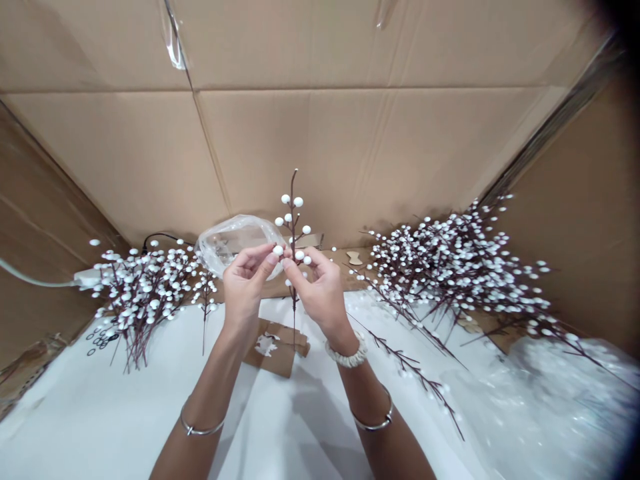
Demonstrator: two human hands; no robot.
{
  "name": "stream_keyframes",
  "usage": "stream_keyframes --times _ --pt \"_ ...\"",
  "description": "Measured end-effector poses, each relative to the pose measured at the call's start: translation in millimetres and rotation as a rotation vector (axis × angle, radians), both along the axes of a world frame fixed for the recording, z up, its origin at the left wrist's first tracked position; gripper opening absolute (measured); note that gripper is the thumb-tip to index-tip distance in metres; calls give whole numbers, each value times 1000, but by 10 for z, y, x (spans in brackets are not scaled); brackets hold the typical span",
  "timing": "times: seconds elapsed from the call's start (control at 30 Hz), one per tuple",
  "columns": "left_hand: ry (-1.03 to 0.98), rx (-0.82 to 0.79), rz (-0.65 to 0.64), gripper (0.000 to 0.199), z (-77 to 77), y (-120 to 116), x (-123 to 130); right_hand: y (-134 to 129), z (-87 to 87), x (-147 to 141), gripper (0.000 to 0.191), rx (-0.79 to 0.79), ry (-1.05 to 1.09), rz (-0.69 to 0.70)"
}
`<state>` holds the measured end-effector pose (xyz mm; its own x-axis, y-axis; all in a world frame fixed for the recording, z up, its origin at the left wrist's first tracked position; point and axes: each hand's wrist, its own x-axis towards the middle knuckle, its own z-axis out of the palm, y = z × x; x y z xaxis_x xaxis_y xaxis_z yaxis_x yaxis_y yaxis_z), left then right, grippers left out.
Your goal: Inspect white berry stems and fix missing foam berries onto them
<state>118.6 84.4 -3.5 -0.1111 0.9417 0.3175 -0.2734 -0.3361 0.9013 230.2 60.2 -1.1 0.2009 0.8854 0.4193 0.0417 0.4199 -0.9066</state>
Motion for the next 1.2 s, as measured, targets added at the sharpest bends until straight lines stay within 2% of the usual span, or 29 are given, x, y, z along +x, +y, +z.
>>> stream_keyframes --times 0.17,0.27,0.37,0.47,0.57,0.73,0.9,1.03,1.1,1.17,1.2 --pt "134 -19 -162 53 92 30 -187 32 6 39 21 -50 189 107" --pt "379 -95 -307 40 190 -27 -324 62 12 84 22 -71 355 144" --pt "637 -112 -575 25 264 -113 -393 87 13 135 18 -66 466 170" --pt "728 -123 -737 24 290 -164 -382 87 25 174 16 -75 507 209" --pt "729 -124 -728 25 284 -167 -343 69 56 203 16 -89 528 234" --pt "626 -108 -570 24 237 -120 -334 66 104 257 28 -108 585 279" --pt "781 -84 -409 23 140 -67 -318 108 91 290 38 -21 566 71" --pt "899 -29 -407 23 76 -66 -249 153 50 308 28 -36 613 -71" --pt "912 12 -450 23 57 -57 -243 172 30 330 26 -69 648 -129" --pt "917 44 -490 23 37 -2 -293 187 20 356 26 -82 677 -160" --pt "931 62 -469 25 20 53 -342 192 20 369 25 -77 691 -167"
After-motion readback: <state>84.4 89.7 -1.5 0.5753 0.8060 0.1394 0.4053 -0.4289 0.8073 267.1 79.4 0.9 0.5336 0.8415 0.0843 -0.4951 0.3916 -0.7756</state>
